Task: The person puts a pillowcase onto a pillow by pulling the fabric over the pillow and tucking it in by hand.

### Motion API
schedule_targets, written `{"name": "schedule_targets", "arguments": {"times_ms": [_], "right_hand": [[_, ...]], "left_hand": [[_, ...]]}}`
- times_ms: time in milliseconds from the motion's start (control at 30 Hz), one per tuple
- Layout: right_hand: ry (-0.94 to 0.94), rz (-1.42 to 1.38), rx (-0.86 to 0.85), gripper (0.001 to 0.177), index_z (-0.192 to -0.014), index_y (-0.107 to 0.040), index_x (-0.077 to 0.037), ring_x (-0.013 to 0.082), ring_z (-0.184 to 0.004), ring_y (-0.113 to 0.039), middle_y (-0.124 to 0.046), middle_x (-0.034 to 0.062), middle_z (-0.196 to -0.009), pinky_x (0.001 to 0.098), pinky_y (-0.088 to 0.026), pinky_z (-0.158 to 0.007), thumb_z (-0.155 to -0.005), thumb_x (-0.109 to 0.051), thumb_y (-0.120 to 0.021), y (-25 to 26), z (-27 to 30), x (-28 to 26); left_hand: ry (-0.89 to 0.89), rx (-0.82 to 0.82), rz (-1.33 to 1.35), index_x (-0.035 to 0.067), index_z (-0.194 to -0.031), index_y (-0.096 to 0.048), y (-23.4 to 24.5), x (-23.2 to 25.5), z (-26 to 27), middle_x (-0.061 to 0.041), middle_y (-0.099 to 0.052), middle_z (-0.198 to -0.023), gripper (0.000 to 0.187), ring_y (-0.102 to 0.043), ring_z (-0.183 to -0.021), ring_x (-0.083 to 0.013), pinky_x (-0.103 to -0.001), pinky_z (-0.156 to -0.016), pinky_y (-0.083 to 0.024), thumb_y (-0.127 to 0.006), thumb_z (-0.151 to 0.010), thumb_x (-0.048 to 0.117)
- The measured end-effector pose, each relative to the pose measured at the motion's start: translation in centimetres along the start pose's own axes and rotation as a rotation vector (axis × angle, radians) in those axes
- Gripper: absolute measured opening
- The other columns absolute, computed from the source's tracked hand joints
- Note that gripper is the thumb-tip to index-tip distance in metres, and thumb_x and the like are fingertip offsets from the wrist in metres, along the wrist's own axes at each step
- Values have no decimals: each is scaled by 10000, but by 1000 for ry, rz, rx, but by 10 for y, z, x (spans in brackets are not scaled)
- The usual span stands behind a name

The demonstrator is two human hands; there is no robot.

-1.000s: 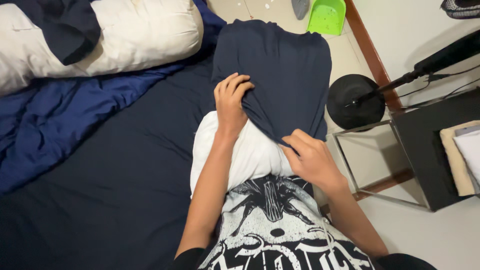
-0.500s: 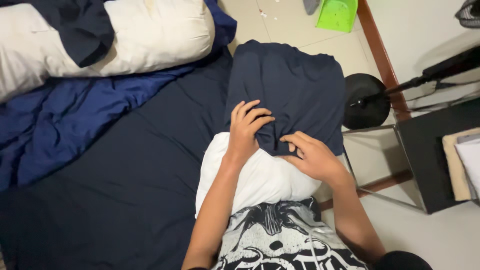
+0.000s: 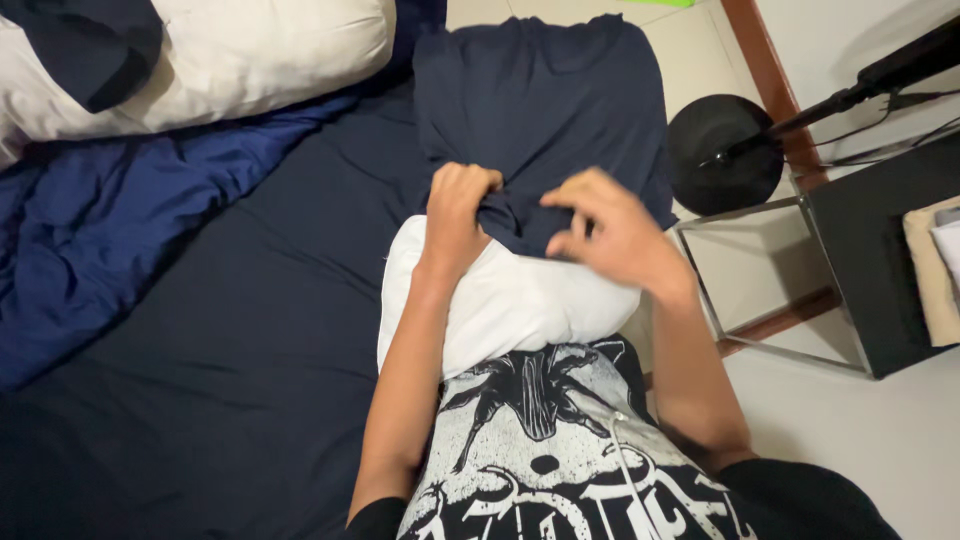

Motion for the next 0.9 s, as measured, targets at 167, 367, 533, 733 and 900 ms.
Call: {"name": "schedule_targets", "arguments": {"times_ms": [167, 367, 533, 733, 900], "right_hand": [[-47, 345, 565, 444, -1230, -716, -36, 289, -900, -542, -603, 116, -1180, 389, -462, -792, -891, -290, -848, 15, -43, 43], [-79, 587, 648, 210, -1012, -797, -94, 293, -1056, -525, -663, 44, -1053, 455, -343, -890, -867, -233, -860, -24, -73, 95], [-18, 416, 803, 69, -958, -815, -96, 222, -951, -567, -677, -20, -898, 433, -364, -879, -901, -130, -831, -19, -60, 85], [243, 296, 1045, 151, -1011, -769, -30, 226, -887, -639, -701, 40, -977, 354, -447, -848, -886, 20, -838, -16, -47, 43], [267, 301, 878, 180, -989, -772, -19, 239, -870, -623, -712, 67, -939, 362, -440, -816, -829, 30, -839, -36, -31, 49]], "left_hand": [[-50, -225, -34, 96, -915, -641, -22, 9, -12, -54, -671, -843, 221, -629, -822, -278, -409, -753, -462, -749, -733, 28], [-62, -382, 60, 52, -941, -651, -18, 7, -16, -101, -679, -880, 294, -606, -823, -318, -420, -725, -453, -736, -683, 164], [172, -641, 432, 72, -1115, -709, -13, -11, -54, -59, -693, -1019, 261, -610, -921, -238, -366, -869, -443, -650, -969, 280], [186, 147, 125, 45, -1067, -646, -35, 38, -109, -73, -627, -985, 311, -622, -853, -201, -313, -763, -532, -782, -924, 286], [249, 279, -245, 46, -975, -681, -56, 17, -94, -91, -626, -814, 335, -600, -741, -284, -387, -651, -483, -836, -827, 304]]}}
Point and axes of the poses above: each hand's wrist, its own z-axis away from the middle knuckle, its own y-axis out of the back of the hand, x = y × z, the point moved 2 cm from there along -z, towards the middle knuckle
